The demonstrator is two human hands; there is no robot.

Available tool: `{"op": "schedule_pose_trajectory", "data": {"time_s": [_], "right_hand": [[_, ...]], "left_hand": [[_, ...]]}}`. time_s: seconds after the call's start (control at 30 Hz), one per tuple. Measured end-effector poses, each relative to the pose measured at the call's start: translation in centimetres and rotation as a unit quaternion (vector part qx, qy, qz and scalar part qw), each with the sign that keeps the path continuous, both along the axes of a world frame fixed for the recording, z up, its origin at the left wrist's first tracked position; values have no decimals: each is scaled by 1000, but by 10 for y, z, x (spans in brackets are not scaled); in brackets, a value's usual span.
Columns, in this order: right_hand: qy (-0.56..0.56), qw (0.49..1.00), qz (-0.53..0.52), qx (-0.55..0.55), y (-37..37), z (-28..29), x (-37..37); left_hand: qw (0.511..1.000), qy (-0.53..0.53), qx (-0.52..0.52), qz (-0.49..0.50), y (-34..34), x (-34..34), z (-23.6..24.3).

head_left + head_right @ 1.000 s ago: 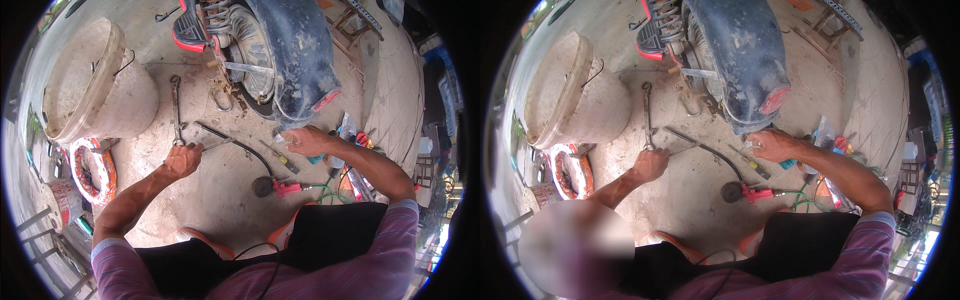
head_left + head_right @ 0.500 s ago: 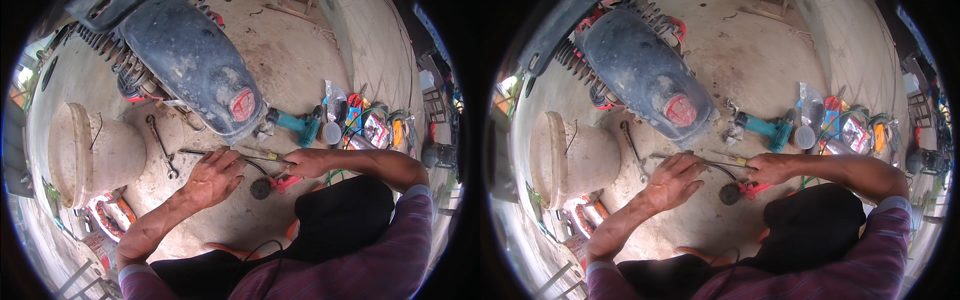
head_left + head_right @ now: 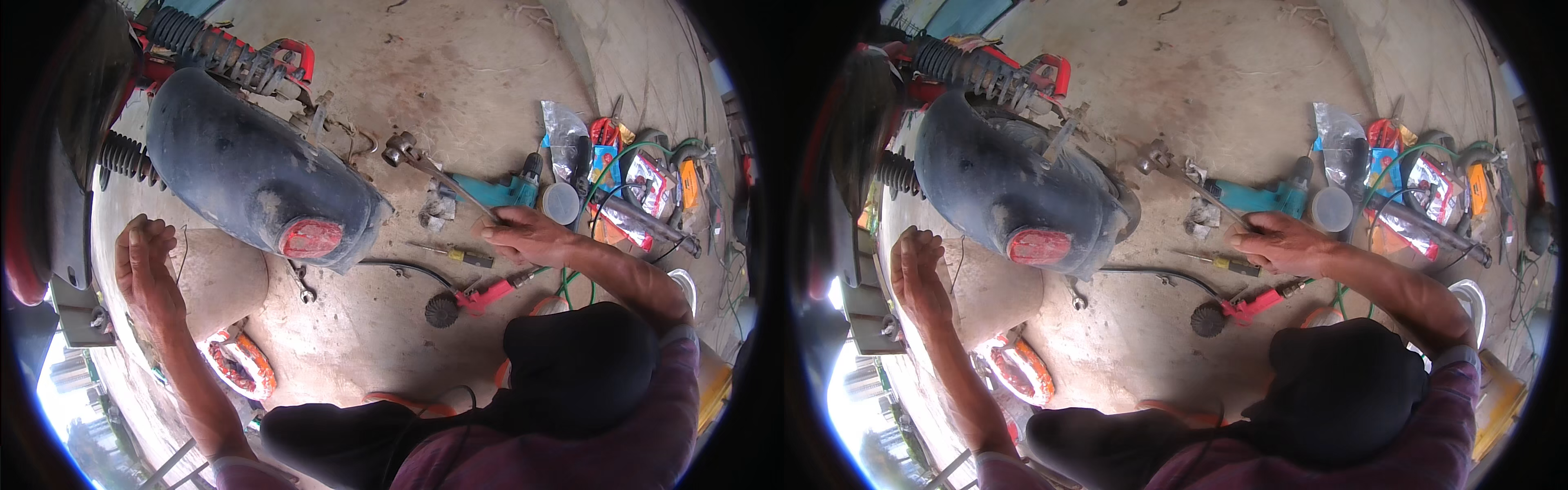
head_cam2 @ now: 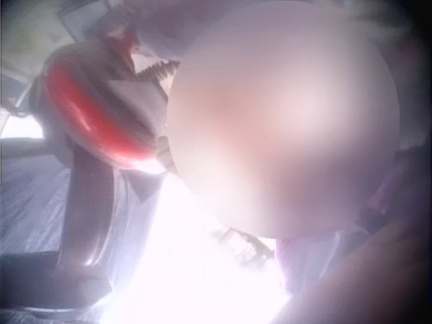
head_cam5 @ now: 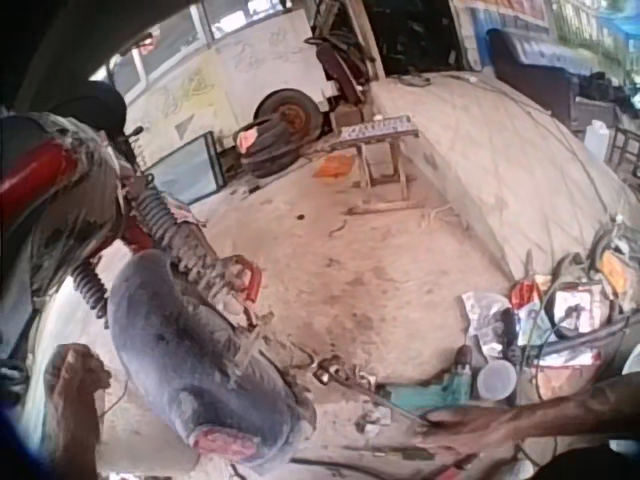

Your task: The person walks through a cluttered workshop carrying a bucket of tools, then kneels beside a red motorcycle. They select a wrench and repeatedly tighten and loosen a bolt on the rear suspension area, adjusting the linkage with their hands.

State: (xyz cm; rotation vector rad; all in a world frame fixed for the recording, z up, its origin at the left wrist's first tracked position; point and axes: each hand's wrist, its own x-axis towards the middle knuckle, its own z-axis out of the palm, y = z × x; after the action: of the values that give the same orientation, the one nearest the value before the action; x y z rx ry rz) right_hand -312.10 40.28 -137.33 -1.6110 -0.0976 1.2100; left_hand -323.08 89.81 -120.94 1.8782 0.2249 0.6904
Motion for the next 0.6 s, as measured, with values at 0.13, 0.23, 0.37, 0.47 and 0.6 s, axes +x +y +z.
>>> {"op": "schedule_pose_trajectory", "data": {"time_s": [0.13,0.23,0.37,0.47,0.6], "right_hand": [[-190,982,21,1,15,-9,24],[-280,960,-2,16,20,-16,43],[-392,920,-12,-15,28,-16,70],[-411,911,-32,-4,46,-22,92],[-450,892,-37,-4,54,-28,111]], "left_hand": [[999,-37,30,22,16,10,43],[994,-66,64,54,19,17,72],[974,-97,141,146,62,0,107],[946,-120,185,239,118,-35,155],[913,-171,207,307,163,-66,220]]}}
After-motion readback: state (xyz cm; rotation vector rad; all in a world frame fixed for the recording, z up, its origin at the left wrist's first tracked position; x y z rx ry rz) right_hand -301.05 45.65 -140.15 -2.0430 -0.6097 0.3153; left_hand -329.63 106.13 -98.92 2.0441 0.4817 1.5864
